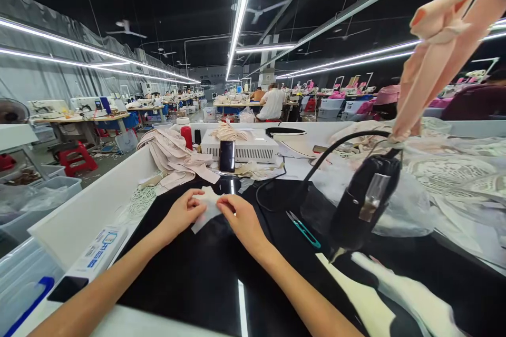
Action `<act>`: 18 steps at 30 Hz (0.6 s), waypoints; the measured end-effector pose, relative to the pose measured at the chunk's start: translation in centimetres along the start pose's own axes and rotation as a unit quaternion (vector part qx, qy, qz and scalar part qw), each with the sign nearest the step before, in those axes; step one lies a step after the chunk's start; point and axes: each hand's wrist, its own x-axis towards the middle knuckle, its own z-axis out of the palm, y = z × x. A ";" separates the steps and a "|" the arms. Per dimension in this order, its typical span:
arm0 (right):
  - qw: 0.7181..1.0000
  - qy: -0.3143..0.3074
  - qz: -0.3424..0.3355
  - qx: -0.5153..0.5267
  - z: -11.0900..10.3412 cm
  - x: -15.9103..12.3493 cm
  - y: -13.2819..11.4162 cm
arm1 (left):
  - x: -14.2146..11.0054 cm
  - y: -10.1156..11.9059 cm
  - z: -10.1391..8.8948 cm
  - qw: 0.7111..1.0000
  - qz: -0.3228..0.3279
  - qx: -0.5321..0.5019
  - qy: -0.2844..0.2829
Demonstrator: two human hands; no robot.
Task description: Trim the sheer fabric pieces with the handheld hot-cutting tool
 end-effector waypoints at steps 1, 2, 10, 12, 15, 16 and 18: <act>1.000 0.016 0.003 -0.023 0.3 0.9 0.1 | 1.0 0.0 -0.2 1.000 0.000 0.008 0.012; 0.998 0.029 0.007 -0.048 0.7 1.8 0.3 | 1.9 0.0 -0.4 0.999 0.000 0.019 0.025; 0.966 0.035 0.028 -0.256 3.5 4.8 1.7 | 6.2 -0.3 -0.9 0.984 0.044 0.156 0.070; 0.956 0.031 0.025 -0.289 3.9 4.7 2.0 | 6.6 -0.6 -0.8 0.978 0.054 0.189 0.065; 0.946 0.025 0.021 -0.324 4.3 4.5 2.2 | 6.8 -1.1 -0.5 0.970 0.063 0.229 0.055; 0.943 0.023 0.019 -0.332 4.4 4.5 2.3 | 6.9 -1.2 -0.5 0.967 0.065 0.240 0.052; 0.939 0.021 0.017 -0.344 4.6 4.4 2.5 | 6.9 -1.4 -0.3 0.962 0.069 0.259 0.046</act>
